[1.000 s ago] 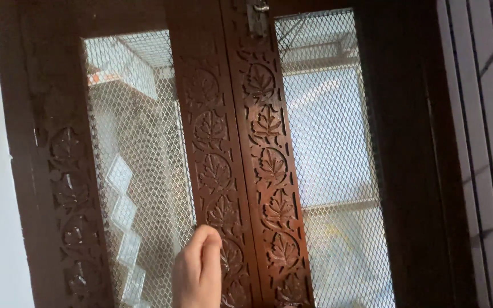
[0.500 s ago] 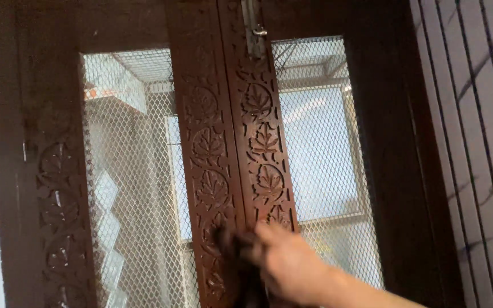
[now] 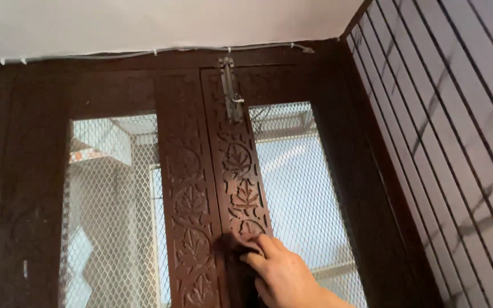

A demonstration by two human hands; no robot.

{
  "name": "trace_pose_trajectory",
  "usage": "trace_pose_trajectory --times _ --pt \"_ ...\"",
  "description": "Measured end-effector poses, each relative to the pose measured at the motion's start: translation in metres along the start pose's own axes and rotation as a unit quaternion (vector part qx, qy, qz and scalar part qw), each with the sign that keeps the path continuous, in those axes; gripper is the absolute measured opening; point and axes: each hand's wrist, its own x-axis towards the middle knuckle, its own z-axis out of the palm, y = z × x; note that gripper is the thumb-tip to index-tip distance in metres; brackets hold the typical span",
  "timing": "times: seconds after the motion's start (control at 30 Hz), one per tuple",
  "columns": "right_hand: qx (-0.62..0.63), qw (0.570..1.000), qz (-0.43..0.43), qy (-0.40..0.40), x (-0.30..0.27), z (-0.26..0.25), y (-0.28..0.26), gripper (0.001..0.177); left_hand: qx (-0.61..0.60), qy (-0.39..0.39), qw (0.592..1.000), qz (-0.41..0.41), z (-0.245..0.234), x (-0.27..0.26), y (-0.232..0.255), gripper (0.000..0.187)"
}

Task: Wiping a carved wooden door and the surrounding frame with a cloth.

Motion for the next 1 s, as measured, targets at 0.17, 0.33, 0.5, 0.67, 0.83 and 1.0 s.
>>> trace_pose_trajectory --times 0.17,0.33,0.5,0.67,0.83,1.0 --pt "-0.037 0.996 -0.062 -0.057 0.013 -0.027 0.001 0.045 0.023 0.002 0.998 0.057 -0.004 0.029 0.037 0.063" --pt "-0.104 0.974 -0.020 0.202 0.067 -0.073 0.049 0.046 0.021 -0.027 0.987 0.155 -0.044 -0.001 0.065 0.070" --pt "-0.085 0.981 -0.009 0.172 0.029 -0.010 0.079 0.065 0.022 -0.040 0.971 0.233 -0.121 0.076 0.082 0.076" --pt "0.063 0.947 0.308 0.069 -0.035 0.087 0.185 0.030 0.542 0.031 0.835 0.085 -0.163 0.108 0.048 0.078" --pt "-0.006 0.998 0.060 0.011 0.022 -0.110 0.085 0.034 0.626 0.041 0.752 0.205 -0.145 0.127 0.102 0.077" --pt "-0.137 0.964 0.079 0.216 0.074 -0.112 0.146 0.056 0.634 0.070 0.738 0.221 -0.144 0.165 0.121 0.076"
